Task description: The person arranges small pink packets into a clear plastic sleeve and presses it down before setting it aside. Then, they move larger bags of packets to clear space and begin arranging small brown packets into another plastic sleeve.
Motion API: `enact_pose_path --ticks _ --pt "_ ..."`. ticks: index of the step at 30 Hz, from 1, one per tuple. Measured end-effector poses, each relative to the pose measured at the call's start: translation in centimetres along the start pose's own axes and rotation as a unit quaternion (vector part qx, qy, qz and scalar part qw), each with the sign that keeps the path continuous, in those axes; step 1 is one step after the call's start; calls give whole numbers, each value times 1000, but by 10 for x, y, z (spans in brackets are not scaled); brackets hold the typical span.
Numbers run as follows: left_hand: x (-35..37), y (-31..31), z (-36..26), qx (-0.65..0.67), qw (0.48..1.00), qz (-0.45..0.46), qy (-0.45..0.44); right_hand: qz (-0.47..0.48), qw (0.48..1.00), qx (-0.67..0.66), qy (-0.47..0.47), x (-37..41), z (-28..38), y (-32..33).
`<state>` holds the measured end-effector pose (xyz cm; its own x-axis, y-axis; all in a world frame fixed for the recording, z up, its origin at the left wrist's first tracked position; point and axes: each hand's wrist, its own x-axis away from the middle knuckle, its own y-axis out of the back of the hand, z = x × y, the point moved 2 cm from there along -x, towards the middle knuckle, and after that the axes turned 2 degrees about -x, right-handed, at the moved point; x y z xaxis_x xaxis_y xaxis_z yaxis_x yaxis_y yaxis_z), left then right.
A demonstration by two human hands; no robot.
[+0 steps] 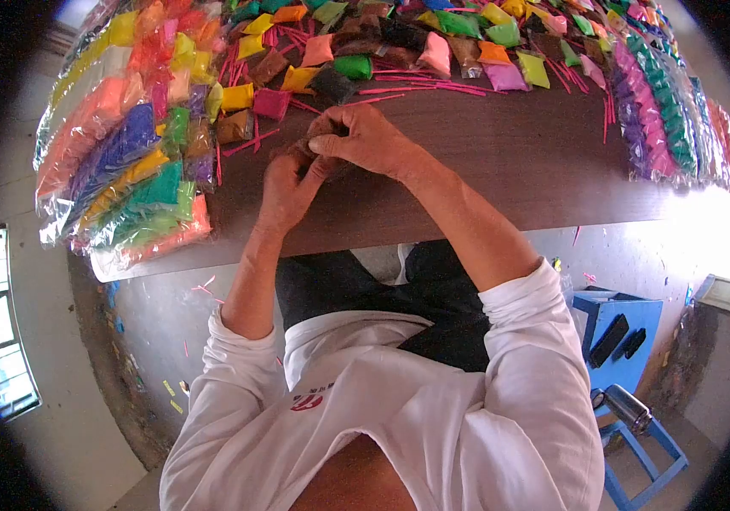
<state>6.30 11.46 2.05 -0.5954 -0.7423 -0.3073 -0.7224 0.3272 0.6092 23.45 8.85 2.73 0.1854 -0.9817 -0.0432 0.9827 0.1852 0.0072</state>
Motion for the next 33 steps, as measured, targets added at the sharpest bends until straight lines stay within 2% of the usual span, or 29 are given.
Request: enact_pose_path --ticks 2,5,8,11,14,17,20,23,26,29,32,33 --pt "-1 0 -2 40 999 -15 8 -20 998 -51 5 -1 1 0" --pt "0 3 -2 84 996 -26 16 9 998 -59 -6 -2 -2 3" --pt "2 2 5 45 999 -12 6 30 999 -34 27 -5 -14 7" --pt "3 5 0 98 994 -33 37 -15 1000 -9 -17 -1 -2 5" --pt "4 9 -6 172 980 -55 78 -50 996 -69 -35 0 -1 9" --pt "6 8 5 209 971 -57 103 8 1000 14 0 -5 -11 12" --pt "6 3 13 170 981 -60 75 27 999 -2 -29 -1 -1 12" --pt "5 8 0 185 975 -68 104 5 999 6 -50 -1 -2 15" --pt "6 7 7 184 974 -64 116 -35 995 -84 -42 0 1 19" --pt "5 6 4 185 979 -50 66 -72 984 -160 -34 0 -6 22" --pt "5 6 -6 39 996 -20 80 -92 977 -192 -31 -2 -4 20" --pt "5 4 -8 -13 999 -38 35 -102 979 -173 -42 -4 -3 18"
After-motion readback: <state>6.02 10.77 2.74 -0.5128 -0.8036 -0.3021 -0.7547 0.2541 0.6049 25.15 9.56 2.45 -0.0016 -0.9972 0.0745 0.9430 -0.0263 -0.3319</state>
